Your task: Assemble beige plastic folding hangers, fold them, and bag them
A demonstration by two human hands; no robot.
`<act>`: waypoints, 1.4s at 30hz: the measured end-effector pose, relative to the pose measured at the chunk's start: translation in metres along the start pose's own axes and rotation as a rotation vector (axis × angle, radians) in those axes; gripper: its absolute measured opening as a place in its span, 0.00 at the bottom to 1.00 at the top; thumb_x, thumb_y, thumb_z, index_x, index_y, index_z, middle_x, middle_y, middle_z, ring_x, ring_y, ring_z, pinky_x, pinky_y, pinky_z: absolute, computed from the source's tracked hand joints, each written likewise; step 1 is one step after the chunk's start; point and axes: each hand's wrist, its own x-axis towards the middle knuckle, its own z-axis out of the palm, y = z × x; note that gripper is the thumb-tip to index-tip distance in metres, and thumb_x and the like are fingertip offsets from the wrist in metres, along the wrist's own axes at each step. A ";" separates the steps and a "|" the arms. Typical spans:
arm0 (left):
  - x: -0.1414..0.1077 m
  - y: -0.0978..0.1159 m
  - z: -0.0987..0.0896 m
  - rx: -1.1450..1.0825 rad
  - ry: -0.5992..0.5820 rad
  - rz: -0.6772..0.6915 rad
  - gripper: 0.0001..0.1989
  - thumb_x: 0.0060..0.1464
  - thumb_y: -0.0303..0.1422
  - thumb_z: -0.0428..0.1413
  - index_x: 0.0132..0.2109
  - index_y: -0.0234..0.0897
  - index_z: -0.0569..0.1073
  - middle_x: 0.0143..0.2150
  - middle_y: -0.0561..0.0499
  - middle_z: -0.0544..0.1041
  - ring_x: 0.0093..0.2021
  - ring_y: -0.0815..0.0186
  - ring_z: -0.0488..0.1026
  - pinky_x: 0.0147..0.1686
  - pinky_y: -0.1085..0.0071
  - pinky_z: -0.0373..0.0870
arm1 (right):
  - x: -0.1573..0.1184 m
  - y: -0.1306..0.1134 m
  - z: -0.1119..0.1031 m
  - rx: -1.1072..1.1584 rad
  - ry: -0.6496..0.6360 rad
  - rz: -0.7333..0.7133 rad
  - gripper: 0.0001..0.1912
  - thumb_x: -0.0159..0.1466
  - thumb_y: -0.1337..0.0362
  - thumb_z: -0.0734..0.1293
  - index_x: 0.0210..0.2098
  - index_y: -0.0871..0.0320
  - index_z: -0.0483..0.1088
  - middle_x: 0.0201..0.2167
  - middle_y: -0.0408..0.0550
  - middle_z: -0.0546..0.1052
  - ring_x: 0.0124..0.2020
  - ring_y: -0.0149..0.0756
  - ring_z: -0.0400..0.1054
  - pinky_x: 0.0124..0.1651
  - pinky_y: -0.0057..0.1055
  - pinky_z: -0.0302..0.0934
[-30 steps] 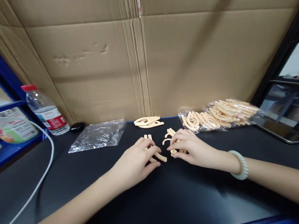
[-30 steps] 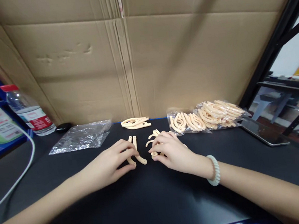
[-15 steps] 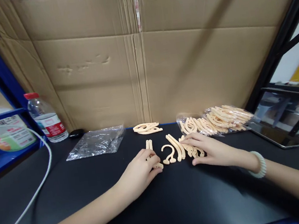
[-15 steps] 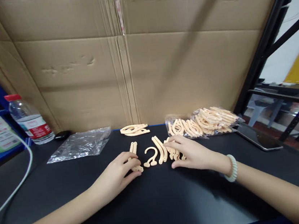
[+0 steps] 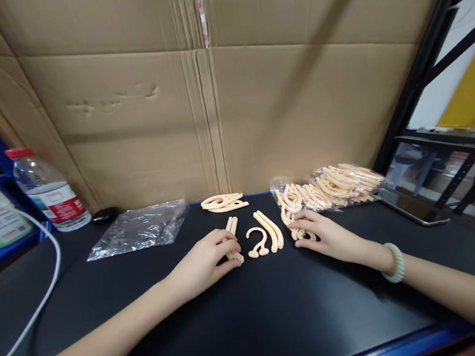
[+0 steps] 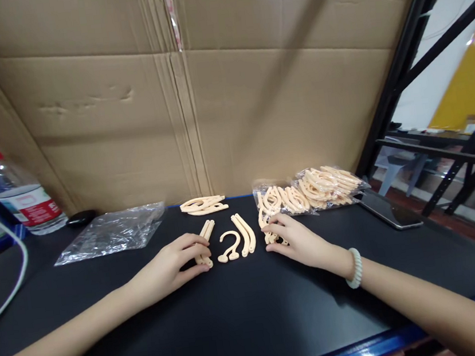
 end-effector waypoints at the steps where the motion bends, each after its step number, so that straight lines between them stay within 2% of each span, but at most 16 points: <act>1: 0.000 0.000 0.000 0.000 -0.006 -0.009 0.05 0.60 0.32 0.55 0.41 0.36 0.74 0.45 0.46 0.74 0.44 0.62 0.73 0.45 0.65 0.73 | 0.002 0.001 0.000 -0.019 0.021 -0.007 0.17 0.65 0.59 0.65 0.53 0.55 0.68 0.50 0.55 0.66 0.48 0.41 0.67 0.50 0.42 0.68; 4: 0.000 0.000 -0.001 -0.002 -0.035 -0.027 0.04 0.60 0.31 0.55 0.40 0.36 0.74 0.45 0.46 0.73 0.45 0.62 0.73 0.45 0.65 0.72 | 0.010 -0.007 -0.004 -0.081 0.105 -0.076 0.18 0.63 0.59 0.68 0.52 0.56 0.67 0.50 0.56 0.66 0.51 0.44 0.64 0.52 0.47 0.64; 6: -0.001 0.000 -0.002 -0.005 -0.046 -0.029 0.04 0.59 0.31 0.56 0.41 0.36 0.74 0.45 0.46 0.73 0.45 0.62 0.72 0.45 0.66 0.72 | 0.016 -0.022 -0.005 -0.080 0.099 -0.143 0.19 0.64 0.60 0.67 0.53 0.57 0.66 0.49 0.56 0.67 0.51 0.43 0.64 0.53 0.46 0.63; 10: -0.002 0.002 -0.004 -0.003 -0.038 -0.026 0.04 0.58 0.30 0.57 0.40 0.37 0.74 0.45 0.46 0.73 0.44 0.63 0.73 0.44 0.67 0.72 | 0.032 -0.057 -0.001 -0.068 -0.035 -0.212 0.21 0.64 0.57 0.67 0.54 0.57 0.66 0.48 0.54 0.70 0.47 0.40 0.66 0.49 0.38 0.65; 12: -0.003 0.003 -0.005 0.004 -0.039 -0.023 0.03 0.58 0.31 0.57 0.40 0.37 0.74 0.44 0.47 0.74 0.44 0.62 0.73 0.44 0.66 0.72 | 0.042 -0.068 0.005 -0.138 -0.077 -0.242 0.20 0.64 0.56 0.67 0.52 0.57 0.69 0.45 0.53 0.72 0.46 0.41 0.66 0.49 0.39 0.64; 15: -0.002 0.004 -0.006 0.015 -0.043 -0.019 0.03 0.57 0.31 0.57 0.39 0.37 0.74 0.43 0.47 0.75 0.44 0.62 0.73 0.44 0.66 0.72 | 0.060 -0.073 0.014 -0.241 -0.157 -0.280 0.12 0.65 0.60 0.66 0.46 0.57 0.73 0.42 0.51 0.74 0.45 0.42 0.66 0.49 0.42 0.61; 19: -0.002 0.002 -0.004 0.010 -0.027 -0.028 0.02 0.57 0.30 0.57 0.38 0.37 0.74 0.42 0.48 0.75 0.44 0.62 0.73 0.44 0.66 0.72 | 0.083 -0.066 0.023 -0.188 -0.245 -0.270 0.07 0.67 0.68 0.63 0.39 0.58 0.74 0.40 0.49 0.74 0.42 0.37 0.68 0.48 0.38 0.60; 23: -0.002 -0.005 0.001 0.003 0.018 -0.029 0.04 0.57 0.30 0.57 0.40 0.36 0.74 0.43 0.47 0.75 0.44 0.62 0.73 0.45 0.67 0.71 | 0.097 -0.056 0.021 -0.090 -0.189 -0.217 0.08 0.65 0.67 0.65 0.43 0.60 0.74 0.40 0.49 0.73 0.43 0.37 0.68 0.49 0.36 0.60; 26: -0.003 -0.009 0.003 0.007 0.046 -0.035 0.05 0.57 0.30 0.57 0.41 0.36 0.74 0.44 0.46 0.75 0.44 0.62 0.73 0.45 0.66 0.71 | 0.093 -0.050 0.008 0.032 -0.161 -0.175 0.15 0.63 0.61 0.69 0.47 0.61 0.72 0.40 0.49 0.72 0.40 0.34 0.68 0.44 0.31 0.63; 29: -0.001 -0.009 0.004 0.012 0.046 -0.039 0.04 0.57 0.31 0.57 0.40 0.36 0.74 0.44 0.46 0.75 0.45 0.61 0.73 0.46 0.65 0.71 | 0.079 -0.045 -0.003 0.067 -0.237 -0.175 0.18 0.56 0.56 0.74 0.41 0.60 0.74 0.37 0.47 0.71 0.35 0.33 0.68 0.39 0.30 0.64; 33: 0.002 -0.009 0.005 0.006 0.057 -0.047 0.06 0.56 0.31 0.59 0.41 0.35 0.75 0.45 0.45 0.76 0.46 0.60 0.73 0.47 0.64 0.71 | 0.067 -0.038 0.002 0.042 -0.252 -0.167 0.10 0.57 0.60 0.73 0.34 0.60 0.75 0.35 0.46 0.71 0.35 0.33 0.68 0.40 0.30 0.63; 36: 0.002 -0.010 0.007 -0.005 0.063 -0.046 0.06 0.56 0.31 0.59 0.42 0.36 0.75 0.44 0.46 0.76 0.46 0.60 0.73 0.47 0.64 0.72 | 0.069 -0.031 0.011 0.098 -0.220 -0.107 0.06 0.60 0.64 0.71 0.34 0.61 0.75 0.36 0.46 0.70 0.31 0.29 0.68 0.37 0.27 0.65; 38: 0.002 -0.011 0.008 -0.007 0.065 -0.046 0.06 0.57 0.32 0.58 0.42 0.37 0.75 0.44 0.46 0.76 0.46 0.60 0.73 0.47 0.64 0.72 | 0.073 -0.026 0.010 0.115 -0.205 -0.082 0.07 0.60 0.63 0.70 0.34 0.61 0.74 0.36 0.47 0.70 0.30 0.29 0.68 0.36 0.27 0.65; 40: 0.001 -0.012 0.009 -0.006 0.068 -0.045 0.07 0.57 0.33 0.58 0.43 0.37 0.75 0.45 0.46 0.75 0.47 0.60 0.73 0.48 0.63 0.71 | 0.073 -0.021 0.002 0.112 -0.177 -0.083 0.10 0.62 0.59 0.69 0.37 0.60 0.74 0.37 0.48 0.70 0.34 0.33 0.69 0.40 0.30 0.65; 42: 0.000 -0.013 0.010 -0.005 0.071 -0.044 0.07 0.58 0.33 0.57 0.43 0.37 0.74 0.46 0.45 0.75 0.48 0.59 0.72 0.49 0.63 0.71 | 0.068 -0.013 -0.011 0.095 -0.178 -0.118 0.17 0.61 0.54 0.69 0.45 0.58 0.73 0.42 0.50 0.70 0.42 0.38 0.68 0.47 0.35 0.64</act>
